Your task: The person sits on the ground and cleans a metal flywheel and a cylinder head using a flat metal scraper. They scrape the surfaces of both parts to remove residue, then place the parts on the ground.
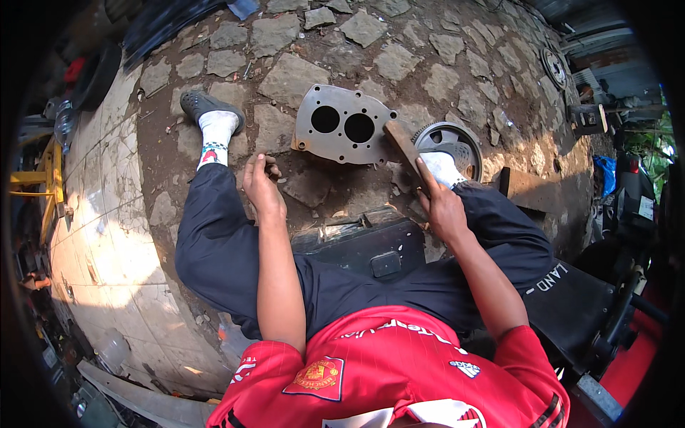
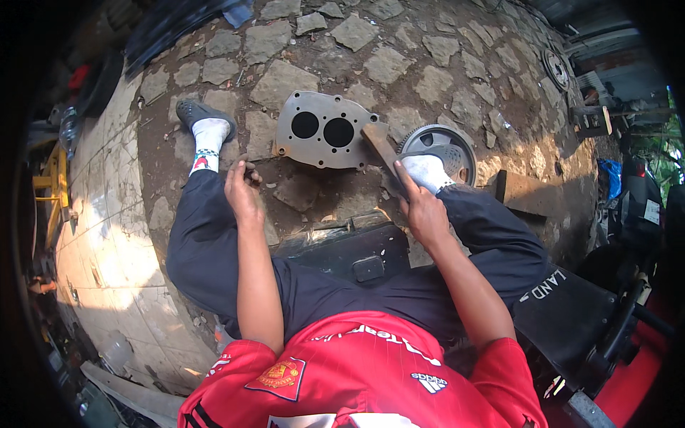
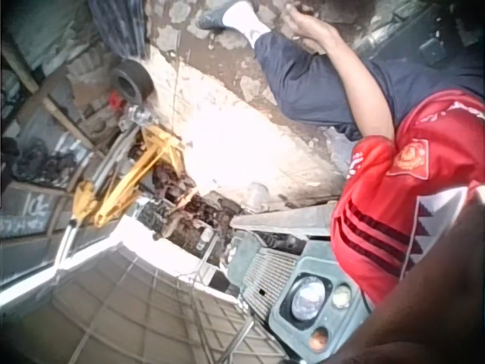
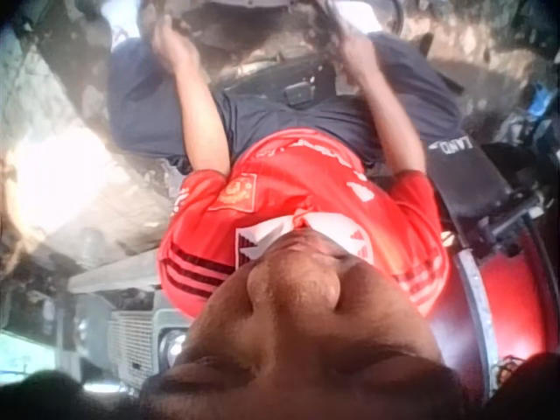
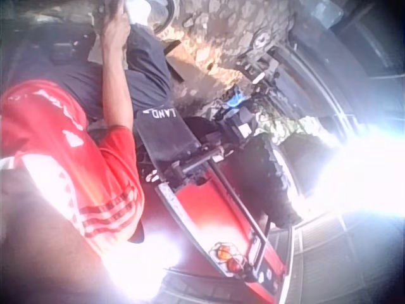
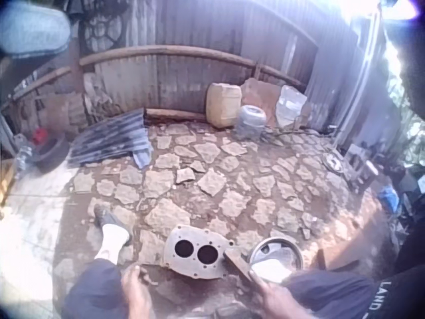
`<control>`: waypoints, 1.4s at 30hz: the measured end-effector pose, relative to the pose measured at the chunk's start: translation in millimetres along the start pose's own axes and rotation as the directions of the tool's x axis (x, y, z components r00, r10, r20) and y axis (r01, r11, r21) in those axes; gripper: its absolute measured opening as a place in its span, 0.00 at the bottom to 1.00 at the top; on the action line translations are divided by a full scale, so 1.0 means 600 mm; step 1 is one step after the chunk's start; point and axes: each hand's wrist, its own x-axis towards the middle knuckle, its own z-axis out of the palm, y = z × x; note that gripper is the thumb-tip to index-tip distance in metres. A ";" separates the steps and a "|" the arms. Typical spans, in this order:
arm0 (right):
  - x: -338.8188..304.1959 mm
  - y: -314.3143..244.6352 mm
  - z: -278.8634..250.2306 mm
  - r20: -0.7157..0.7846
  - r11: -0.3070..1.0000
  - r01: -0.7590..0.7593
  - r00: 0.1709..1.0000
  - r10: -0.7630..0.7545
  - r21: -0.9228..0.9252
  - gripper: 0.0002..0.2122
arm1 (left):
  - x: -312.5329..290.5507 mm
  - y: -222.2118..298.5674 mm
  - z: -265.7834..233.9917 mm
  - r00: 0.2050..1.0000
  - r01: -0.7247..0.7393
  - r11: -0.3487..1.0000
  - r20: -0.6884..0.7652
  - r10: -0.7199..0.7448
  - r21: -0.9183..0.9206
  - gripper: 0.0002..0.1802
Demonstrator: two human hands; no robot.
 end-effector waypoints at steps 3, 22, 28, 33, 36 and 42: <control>0.055 -0.030 0.011 0.128 0.988 0.155 0.980 -0.154 0.000 0.38 | 0.001 -0.008 0.000 0.999 -0.023 0.999 0.045 0.022 0.029 0.06; 0.049 -0.036 0.070 0.163 0.959 0.234 0.964 -0.208 -0.161 0.33 | 0.000 -0.001 -0.015 0.999 -0.042 0.997 0.013 0.041 0.071 0.09; 0.044 -0.030 -0.024 0.097 0.959 0.276 0.955 -0.281 0.065 0.32 | -0.012 0.024 -0.021 1.000 0.007 0.999 -0.017 -0.008 -0.037 0.11; 0.061 -0.026 0.041 -0.145 0.999 0.037 0.988 -0.042 -0.034 0.32 | -0.009 0.012 -0.006 1.000 -0.006 1.000 -0.025 0.007 0.018 0.11; 0.022 -0.085 0.097 0.040 0.926 0.376 0.925 -0.377 0.025 0.32 | -0.009 0.008 0.001 1.000 -0.018 0.999 -0.006 0.018 0.045 0.11; 0.031 -0.077 0.062 -0.179 0.986 0.096 0.981 -0.071 0.138 0.33 | -0.017 0.019 -0.047 0.998 -0.037 0.998 -0.047 0.039 0.046 0.11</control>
